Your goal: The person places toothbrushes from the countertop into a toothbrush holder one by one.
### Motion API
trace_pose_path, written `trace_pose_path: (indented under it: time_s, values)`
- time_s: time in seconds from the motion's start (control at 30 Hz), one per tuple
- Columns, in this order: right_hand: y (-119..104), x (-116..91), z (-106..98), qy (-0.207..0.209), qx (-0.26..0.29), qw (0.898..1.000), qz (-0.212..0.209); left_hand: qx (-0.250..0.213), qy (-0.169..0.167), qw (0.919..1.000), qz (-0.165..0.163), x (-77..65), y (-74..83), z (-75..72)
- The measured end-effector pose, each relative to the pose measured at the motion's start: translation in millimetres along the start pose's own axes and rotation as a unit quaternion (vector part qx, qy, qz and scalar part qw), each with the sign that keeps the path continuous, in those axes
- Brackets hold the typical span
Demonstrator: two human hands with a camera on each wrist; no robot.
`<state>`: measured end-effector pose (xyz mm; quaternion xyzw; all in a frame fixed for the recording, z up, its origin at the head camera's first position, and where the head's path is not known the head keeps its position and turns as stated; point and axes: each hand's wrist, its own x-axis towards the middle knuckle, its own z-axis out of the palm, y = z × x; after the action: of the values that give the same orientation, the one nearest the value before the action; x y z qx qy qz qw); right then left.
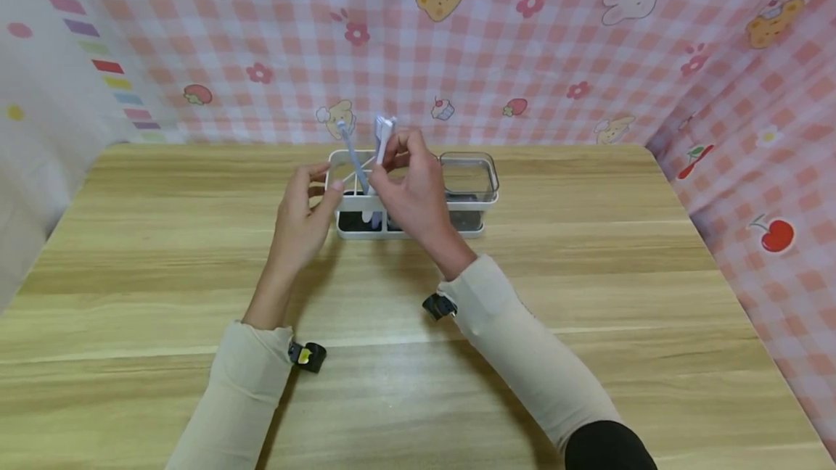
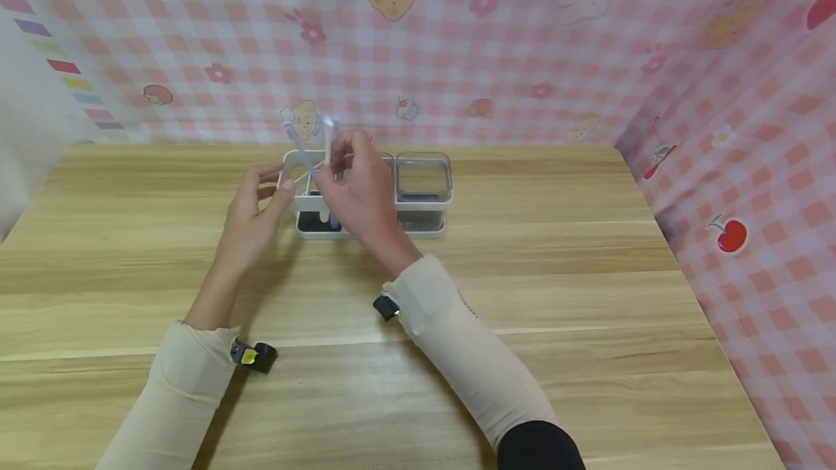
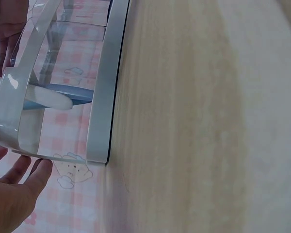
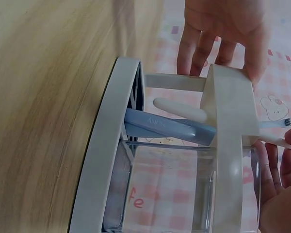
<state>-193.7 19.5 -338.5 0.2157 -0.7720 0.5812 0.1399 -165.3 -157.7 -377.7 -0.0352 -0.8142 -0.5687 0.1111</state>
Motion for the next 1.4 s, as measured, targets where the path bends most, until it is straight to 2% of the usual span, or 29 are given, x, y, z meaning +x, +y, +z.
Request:
trace_pose_path:
  time_s: [0.17,0.53,0.8,1.0,1.13,1.4]
  values:
    - [-0.1,-0.5,-1.6,-0.015,-0.013,0.999,0.028,-0.003,-0.002,1.0,0.001,0.0,0.8,0.9]
    - [-2.8,-0.3,-6.3,-0.038,-0.053,0.996,0.061,-0.002,-0.001,1.0,0.007,1.6,-0.1,2.5]
    - [-0.7,-0.7,-10.9,-0.027,-0.024,0.998,0.057,0.002,-0.007,1.0,0.001,2.2,-3.8,3.2]
    - [-0.9,-3.1,-10.9,-0.049,0.006,0.996,0.073,0.013,0.007,0.9999,-0.005,-1.6,-5.6,-5.1]
    - [-0.3,-7.0,-21.2,-0.042,-0.01,0.997,0.061,0.007,0.007,1.0,0.0,-1.9,-2.5,-6.9]
    - [-0.2,-12.1,-53.1,-0.02,-0.03,0.999,0.005,0.009,0.004,1.0,-0.002,0.2,-1.3,-7.1]
